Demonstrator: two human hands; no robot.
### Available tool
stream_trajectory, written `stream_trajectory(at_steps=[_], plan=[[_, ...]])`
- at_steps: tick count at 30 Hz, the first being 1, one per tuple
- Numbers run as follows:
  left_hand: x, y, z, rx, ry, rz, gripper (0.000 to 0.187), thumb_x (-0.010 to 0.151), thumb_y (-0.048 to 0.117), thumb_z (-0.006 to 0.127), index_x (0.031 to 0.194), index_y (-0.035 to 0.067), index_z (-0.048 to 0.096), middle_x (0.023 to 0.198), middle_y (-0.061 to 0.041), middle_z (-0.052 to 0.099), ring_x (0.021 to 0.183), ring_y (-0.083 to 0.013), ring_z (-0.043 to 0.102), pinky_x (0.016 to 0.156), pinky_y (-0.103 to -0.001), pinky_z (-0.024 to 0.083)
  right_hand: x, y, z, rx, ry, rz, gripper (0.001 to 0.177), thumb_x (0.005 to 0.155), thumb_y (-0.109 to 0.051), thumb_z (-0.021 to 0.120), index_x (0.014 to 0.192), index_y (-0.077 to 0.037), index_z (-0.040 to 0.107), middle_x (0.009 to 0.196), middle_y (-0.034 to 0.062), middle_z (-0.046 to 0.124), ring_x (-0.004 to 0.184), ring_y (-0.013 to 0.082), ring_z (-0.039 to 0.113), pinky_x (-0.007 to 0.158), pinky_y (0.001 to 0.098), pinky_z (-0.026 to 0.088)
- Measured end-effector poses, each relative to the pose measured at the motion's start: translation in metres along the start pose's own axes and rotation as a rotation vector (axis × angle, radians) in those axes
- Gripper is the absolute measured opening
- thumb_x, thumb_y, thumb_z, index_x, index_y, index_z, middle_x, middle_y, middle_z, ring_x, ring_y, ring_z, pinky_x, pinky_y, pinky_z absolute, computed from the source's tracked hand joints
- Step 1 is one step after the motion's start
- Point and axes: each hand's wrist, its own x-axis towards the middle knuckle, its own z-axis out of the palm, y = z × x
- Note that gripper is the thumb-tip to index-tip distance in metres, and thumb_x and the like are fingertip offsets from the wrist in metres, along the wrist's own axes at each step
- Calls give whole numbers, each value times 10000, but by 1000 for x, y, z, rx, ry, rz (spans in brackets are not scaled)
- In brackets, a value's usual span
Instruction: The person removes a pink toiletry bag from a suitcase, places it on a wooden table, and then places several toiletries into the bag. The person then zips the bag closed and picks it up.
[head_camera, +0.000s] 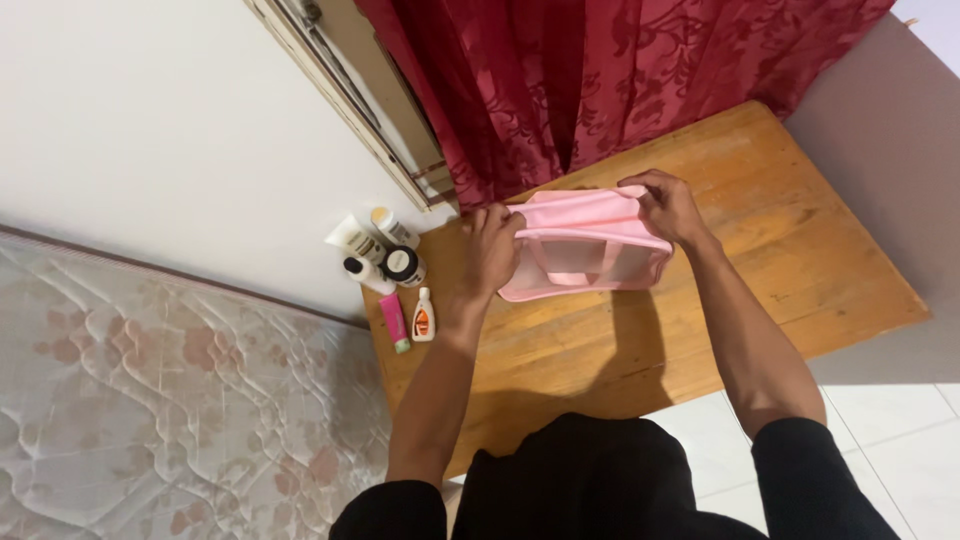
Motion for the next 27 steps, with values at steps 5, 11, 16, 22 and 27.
stream_trajectory(at_steps=[5,11,16,22,27], plan=[[-1,-13,33,-130,203,-71,283,805,40,701,1078,104,661,1088,-110,615,1123,-347,578,940,-526,433,-13,-27,-2,-49,152,-1,368,892,63,617,1248,-2,686,953,62,676,777,93,579,676,252,492],[10,-22,84,-565,239,-702,465,955,273,614,1331,13,529,1212,-183,649,1140,-335,636,971,-457,505,-61,-61,30,-143,169,-95,147,820,-79,810,890,5,713,765,78,648,677,145,581,589,328,469],[-4,-11,104,-903,82,-534,775,970,414,667,1519,-2,311,1370,-176,537,1221,-279,575,963,-405,493,-118,-82,109,-150,227,-429,218,815,-116,818,994,-15,745,948,116,655,855,249,656,725,373,550],[-2,-24,68,-597,-189,-443,431,1022,298,590,1374,50,608,1119,-154,718,981,-226,678,878,-365,519,-144,-95,140,-59,-150,-499,359,829,-171,857,1116,-36,689,1198,162,507,1092,309,600,869,379,590],[17,-11,55,-637,-229,-190,304,1015,211,613,1272,61,670,1085,-156,753,950,-251,698,877,-372,532,-150,-80,144,-208,-76,-649,386,814,-163,850,1157,-40,720,1211,164,527,1114,353,573,928,455,533]])
